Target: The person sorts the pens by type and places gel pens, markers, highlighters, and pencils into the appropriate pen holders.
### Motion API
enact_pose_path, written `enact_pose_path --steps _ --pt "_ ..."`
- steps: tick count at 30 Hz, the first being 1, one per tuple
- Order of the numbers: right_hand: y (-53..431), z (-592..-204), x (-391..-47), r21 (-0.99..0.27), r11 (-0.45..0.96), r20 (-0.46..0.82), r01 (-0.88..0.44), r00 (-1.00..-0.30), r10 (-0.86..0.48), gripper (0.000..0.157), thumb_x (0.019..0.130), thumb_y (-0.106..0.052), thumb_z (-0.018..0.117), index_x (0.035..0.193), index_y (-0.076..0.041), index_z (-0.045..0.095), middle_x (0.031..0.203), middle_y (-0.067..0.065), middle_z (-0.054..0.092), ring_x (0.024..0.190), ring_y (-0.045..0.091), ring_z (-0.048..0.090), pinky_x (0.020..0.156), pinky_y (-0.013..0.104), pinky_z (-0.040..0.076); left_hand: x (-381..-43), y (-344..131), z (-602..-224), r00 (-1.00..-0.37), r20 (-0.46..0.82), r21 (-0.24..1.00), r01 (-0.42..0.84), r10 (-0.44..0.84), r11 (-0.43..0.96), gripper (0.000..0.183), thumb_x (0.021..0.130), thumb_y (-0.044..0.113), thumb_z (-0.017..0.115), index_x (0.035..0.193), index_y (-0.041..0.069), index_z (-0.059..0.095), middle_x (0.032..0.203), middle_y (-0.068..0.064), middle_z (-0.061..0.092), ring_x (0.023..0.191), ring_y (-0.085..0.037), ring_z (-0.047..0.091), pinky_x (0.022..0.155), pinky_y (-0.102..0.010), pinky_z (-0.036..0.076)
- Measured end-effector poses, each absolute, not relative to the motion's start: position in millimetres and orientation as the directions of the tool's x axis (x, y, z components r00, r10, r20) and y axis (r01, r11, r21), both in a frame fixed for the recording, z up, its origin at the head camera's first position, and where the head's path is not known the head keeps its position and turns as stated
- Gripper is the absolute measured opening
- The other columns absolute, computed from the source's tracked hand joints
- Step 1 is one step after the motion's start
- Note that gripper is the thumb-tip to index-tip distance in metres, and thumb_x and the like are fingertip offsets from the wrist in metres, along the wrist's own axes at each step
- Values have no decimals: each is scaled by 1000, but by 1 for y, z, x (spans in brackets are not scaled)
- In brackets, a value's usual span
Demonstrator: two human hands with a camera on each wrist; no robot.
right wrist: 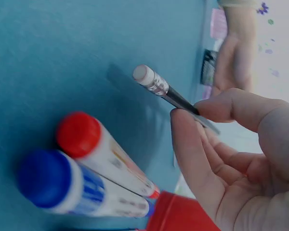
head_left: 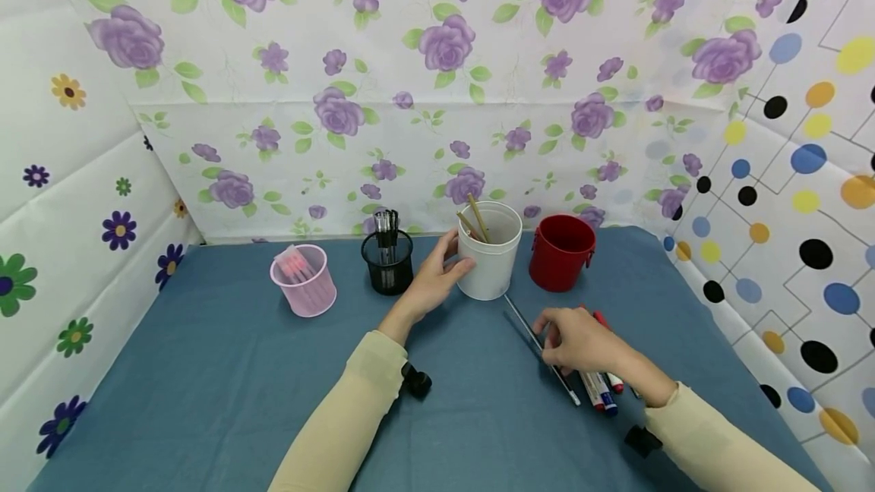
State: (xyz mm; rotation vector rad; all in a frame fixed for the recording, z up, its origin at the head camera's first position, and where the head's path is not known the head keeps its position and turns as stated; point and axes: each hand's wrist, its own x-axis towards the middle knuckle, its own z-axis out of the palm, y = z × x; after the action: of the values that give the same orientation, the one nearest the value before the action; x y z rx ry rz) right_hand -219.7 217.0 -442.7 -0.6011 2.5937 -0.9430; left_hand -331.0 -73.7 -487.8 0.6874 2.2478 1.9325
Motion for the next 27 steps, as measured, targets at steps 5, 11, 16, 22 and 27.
enact_pose_path --steps 5,11,16,22,27 --pt "225 -436 -230 -692 667 -112 -275 -873 -475 26 95 -1 72 120 0 63 80 2 65 59 18 68 60 29 60 -331 -73 -488 -890 225 956 280 396 87 72 110 35 61 170 29 21 170 -6 34 157 -24 34 127 -45 32" --pt "236 -428 -240 -708 650 -62 -275 -893 -445 27 97 -6 74 122 -2 64 89 4 67 63 23 69 64 29 60 -331 -73 -488 -893 223 956 279 392 91 72 110 35 61 170 29 22 170 -6 35 158 -25 34 127 -46 32" --pt "246 -422 -249 -721 626 7 -296 -907 -420 25 98 -7 75 120 -2 64 93 6 68 71 20 71 66 30 61 -331 -73 -487 -892 217 956 276 397 97 72 109 36 62 170 31 23 170 -5 35 157 -22 34 126 -43 34" --pt "251 -409 -263 -761 576 82 -297 -926 -369 23 102 -9 72 122 -1 64 99 12 69 82 22 74 72 34 64 -331 -73 -486 -892 217 957 276 396 96 72 109 35 62 170 29 22 170 -6 35 157 -22 34 126 -44 33" --pt "254 -397 -276 -779 554 135 -293 -942 -307 26 103 -10 71 126 0 62 105 17 69 87 26 76 75 31 64 -331 -73 -488 -892 225 955 281 391 91 72 110 34 61 170 28 22 170 -7 35 157 -24 34 126 -46 33"
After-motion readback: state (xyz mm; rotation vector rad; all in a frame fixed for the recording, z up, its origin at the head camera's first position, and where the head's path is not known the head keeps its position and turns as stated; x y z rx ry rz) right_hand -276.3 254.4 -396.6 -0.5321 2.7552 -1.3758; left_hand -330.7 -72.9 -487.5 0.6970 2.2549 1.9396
